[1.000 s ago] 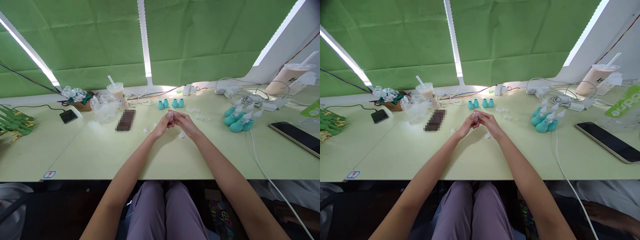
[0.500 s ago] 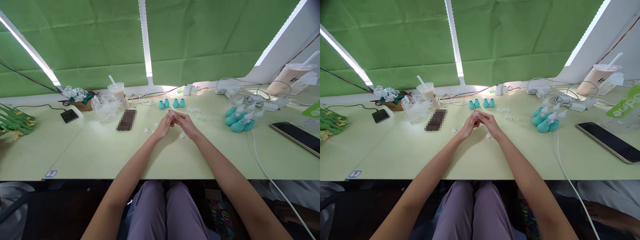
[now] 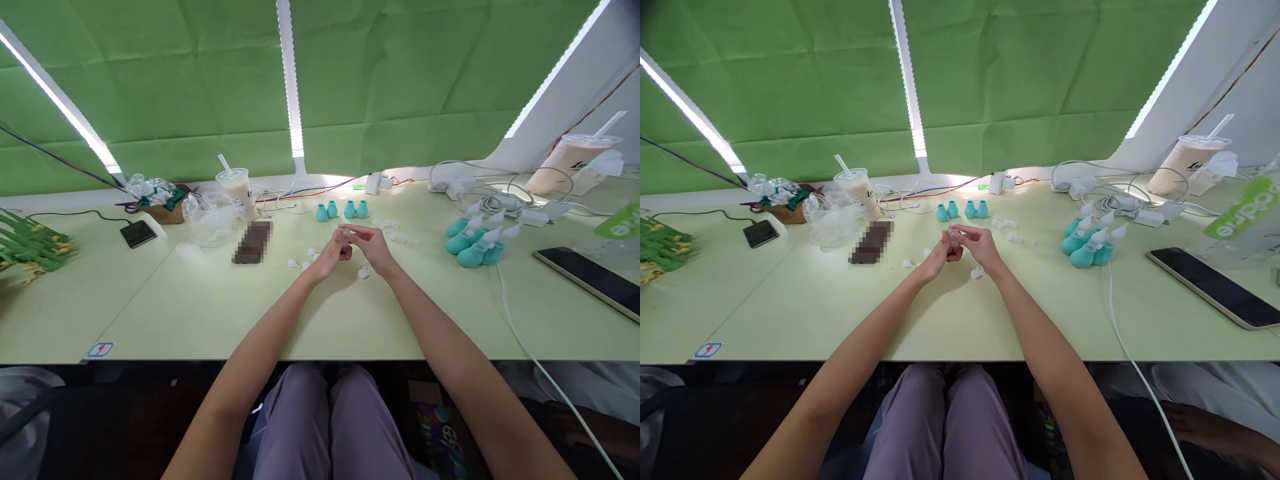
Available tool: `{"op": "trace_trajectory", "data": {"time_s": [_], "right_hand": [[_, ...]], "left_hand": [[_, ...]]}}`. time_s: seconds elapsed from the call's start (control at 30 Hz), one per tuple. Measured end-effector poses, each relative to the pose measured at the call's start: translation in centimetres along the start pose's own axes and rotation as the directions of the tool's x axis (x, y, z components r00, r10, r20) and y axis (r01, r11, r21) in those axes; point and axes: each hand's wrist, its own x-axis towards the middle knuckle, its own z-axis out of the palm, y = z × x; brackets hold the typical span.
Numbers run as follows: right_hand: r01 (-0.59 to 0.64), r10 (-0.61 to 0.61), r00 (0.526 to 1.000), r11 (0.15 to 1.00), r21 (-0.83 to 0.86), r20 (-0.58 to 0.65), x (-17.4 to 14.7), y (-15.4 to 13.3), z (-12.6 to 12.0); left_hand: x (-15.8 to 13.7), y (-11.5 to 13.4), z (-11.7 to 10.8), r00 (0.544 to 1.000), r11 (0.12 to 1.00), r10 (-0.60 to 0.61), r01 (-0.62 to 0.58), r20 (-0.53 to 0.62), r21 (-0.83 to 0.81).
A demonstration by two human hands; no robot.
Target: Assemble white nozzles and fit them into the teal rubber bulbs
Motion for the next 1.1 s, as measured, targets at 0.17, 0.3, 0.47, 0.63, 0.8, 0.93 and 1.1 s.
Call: {"op": "trace_trajectory", "data": {"time_s": [0.17, 0.3, 0.47, 0.63, 0.8, 0.93, 1.1], "right_hand": [[-0.008, 0.005, 0.998, 0.999, 0.038, 0.065, 0.2, 0.4, -0.3], [-0.014, 0.006, 0.996, 0.996, 0.093, 0.086, 0.3, 0.9, -0.3], [0.003, -0.003, 1.000, 0.999, 0.047, -0.001, 0.3, 0.9, -0.1], [0.002, -0.003, 0.998, 1.000, 0.006, 0.055, 0.5, 1.0, -0.3], [-0.004, 0.013, 0.999, 0.971, -0.240, 0.039, 0.6, 1.9, -1.0], [0.079, -0.059, 0.997, 0.755, -0.650, 0.052, 0.3, 2.3, -0.9], [0.309, -0.071, 0.946, 0.493, -0.813, 0.317, -0.6, 2.3, 0.8]], "left_hand": [[0.2, 0.1, -0.7, 0.999, 0.999, 0.020, -0.018, 0.041, -0.040], [0.4, -0.2, -1.5, 0.997, 0.995, 0.013, -0.006, 0.072, -0.100], [0.4, 0.0, -1.5, 0.995, 0.988, -0.007, 0.022, 0.102, -0.153], [0.5, 0.2, -1.5, 0.992, 0.982, -0.045, 0.065, 0.116, -0.175], [0.8, -0.5, -4.2, 0.993, 0.990, -0.082, 0.072, -0.086, -0.120], [0.7, -1.5, -7.4, 0.953, 0.994, -0.110, 0.107, -0.282, -0.026], [0.3, -2.4, -8.8, 0.922, 0.968, -0.195, 0.236, -0.334, 0.086]]}}
